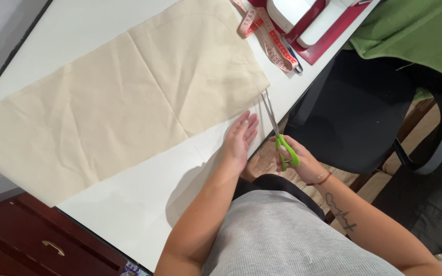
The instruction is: Cutting fabric with scissors and adjusting sewing machine components
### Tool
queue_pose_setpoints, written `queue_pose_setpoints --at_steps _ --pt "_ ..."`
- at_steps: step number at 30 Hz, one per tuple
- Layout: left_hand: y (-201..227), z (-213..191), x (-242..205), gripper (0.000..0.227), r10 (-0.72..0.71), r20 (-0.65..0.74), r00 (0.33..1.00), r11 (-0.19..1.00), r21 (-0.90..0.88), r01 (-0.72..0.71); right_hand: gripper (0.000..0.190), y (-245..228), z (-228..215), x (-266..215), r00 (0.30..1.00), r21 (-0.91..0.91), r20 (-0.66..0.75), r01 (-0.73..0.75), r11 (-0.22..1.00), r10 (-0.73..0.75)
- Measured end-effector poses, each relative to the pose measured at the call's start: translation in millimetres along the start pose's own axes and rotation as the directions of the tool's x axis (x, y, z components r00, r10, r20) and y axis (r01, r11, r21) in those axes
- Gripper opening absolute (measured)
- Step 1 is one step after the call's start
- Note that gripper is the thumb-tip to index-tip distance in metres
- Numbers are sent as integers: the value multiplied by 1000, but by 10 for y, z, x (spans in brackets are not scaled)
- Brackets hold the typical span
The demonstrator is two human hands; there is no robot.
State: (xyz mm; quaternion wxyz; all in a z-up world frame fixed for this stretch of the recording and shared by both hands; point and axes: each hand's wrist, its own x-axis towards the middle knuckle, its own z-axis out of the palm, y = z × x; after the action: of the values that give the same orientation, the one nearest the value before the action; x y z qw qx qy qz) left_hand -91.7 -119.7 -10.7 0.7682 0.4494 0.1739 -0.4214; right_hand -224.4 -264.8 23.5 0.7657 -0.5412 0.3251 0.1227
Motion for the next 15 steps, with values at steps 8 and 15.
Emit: queue_pose_setpoints --at_steps 8,15 --pt "10 268 604 39 40 -125 991 925 -371 -84 56 -94 -163 -41 997 -87 72 29 996 -23" --pt "-290 370 737 40 1 -367 930 976 -203 -82 55 -17 -366 1 989 -101 73 -123 987 131"
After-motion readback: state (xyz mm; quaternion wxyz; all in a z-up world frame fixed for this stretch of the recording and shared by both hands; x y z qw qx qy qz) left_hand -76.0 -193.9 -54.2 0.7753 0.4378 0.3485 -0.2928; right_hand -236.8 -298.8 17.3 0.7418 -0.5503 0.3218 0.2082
